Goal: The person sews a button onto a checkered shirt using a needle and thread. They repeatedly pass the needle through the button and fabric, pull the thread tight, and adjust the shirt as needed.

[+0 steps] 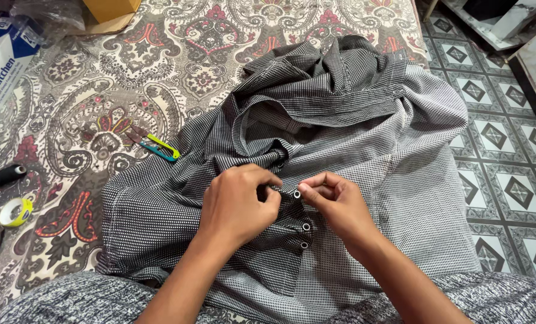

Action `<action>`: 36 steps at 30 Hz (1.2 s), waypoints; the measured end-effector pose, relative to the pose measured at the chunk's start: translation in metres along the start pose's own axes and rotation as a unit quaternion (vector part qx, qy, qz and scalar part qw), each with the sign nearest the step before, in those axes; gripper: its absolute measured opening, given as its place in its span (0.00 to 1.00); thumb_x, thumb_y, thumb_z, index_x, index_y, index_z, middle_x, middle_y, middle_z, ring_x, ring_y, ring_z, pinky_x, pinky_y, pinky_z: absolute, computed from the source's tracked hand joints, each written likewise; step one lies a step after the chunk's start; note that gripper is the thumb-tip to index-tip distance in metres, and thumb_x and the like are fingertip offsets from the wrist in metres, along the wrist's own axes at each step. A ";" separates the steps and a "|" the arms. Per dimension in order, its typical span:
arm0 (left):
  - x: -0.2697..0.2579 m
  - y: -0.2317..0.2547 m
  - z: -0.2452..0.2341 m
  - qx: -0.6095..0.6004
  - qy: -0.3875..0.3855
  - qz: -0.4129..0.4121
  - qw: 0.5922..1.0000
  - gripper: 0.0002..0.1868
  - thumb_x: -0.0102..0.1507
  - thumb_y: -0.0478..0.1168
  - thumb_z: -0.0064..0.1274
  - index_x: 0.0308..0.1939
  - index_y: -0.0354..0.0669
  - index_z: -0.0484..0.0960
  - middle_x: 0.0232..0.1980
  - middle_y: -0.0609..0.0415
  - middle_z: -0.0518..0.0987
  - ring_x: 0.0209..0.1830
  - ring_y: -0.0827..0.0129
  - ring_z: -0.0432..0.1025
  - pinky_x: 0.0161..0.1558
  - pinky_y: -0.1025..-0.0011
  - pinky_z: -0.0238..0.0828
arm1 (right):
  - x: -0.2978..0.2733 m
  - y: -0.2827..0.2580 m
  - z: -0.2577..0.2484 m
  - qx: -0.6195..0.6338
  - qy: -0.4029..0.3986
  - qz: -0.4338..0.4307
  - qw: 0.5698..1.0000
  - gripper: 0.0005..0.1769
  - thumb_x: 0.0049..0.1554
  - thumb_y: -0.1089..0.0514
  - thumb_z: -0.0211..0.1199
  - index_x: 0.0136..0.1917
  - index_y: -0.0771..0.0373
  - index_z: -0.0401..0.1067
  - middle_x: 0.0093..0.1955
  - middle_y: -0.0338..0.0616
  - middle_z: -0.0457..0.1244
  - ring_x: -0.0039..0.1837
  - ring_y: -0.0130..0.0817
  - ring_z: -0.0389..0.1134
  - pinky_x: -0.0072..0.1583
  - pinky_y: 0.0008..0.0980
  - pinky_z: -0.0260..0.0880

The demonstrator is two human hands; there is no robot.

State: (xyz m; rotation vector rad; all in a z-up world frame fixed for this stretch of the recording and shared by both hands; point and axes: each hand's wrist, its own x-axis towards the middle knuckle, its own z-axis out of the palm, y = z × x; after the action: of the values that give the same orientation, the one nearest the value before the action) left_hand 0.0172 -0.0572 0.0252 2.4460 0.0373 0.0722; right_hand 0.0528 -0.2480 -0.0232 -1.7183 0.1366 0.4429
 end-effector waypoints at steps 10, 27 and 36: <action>-0.019 0.007 0.004 -0.079 0.042 0.148 0.985 0.08 0.56 0.43 0.61 0.36 0.44 0.87 0.39 0.56 0.84 0.37 0.64 0.80 0.41 0.66 0.78 | -0.005 0.012 -0.007 0.171 -0.032 0.045 0.984 0.09 0.60 0.53 0.63 0.51 0.58 0.74 0.34 0.25 0.59 0.36 0.16 0.59 0.40 0.24 0.62; -0.042 0.007 0.011 -0.033 0.000 0.312 0.950 0.10 0.51 0.49 0.70 0.30 0.52 0.88 0.36 0.66 0.82 0.38 0.69 0.74 0.43 0.66 0.68 | 0.000 0.025 -0.022 0.260 -0.026 0.029 0.965 0.09 0.64 0.58 0.61 0.56 0.64 0.73 0.38 0.32 0.63 0.33 0.16 0.60 0.35 0.18 0.66; -0.035 0.000 0.016 -0.013 0.010 0.294 0.956 0.06 0.54 0.45 0.67 0.31 0.52 0.89 0.36 0.65 0.83 0.36 0.69 0.74 0.45 0.64 0.72 | -0.041 0.007 -0.034 0.073 -0.042 0.109 0.990 0.08 0.64 0.55 0.52 0.49 0.61 0.66 0.45 0.40 0.64 0.43 0.29 0.67 0.47 0.32 0.76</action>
State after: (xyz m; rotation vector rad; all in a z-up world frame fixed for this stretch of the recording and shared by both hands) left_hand -0.0171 -0.0689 0.0118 2.3492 -0.6779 0.3564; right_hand 0.0206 -0.2890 -0.0103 -1.5434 0.2899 0.6503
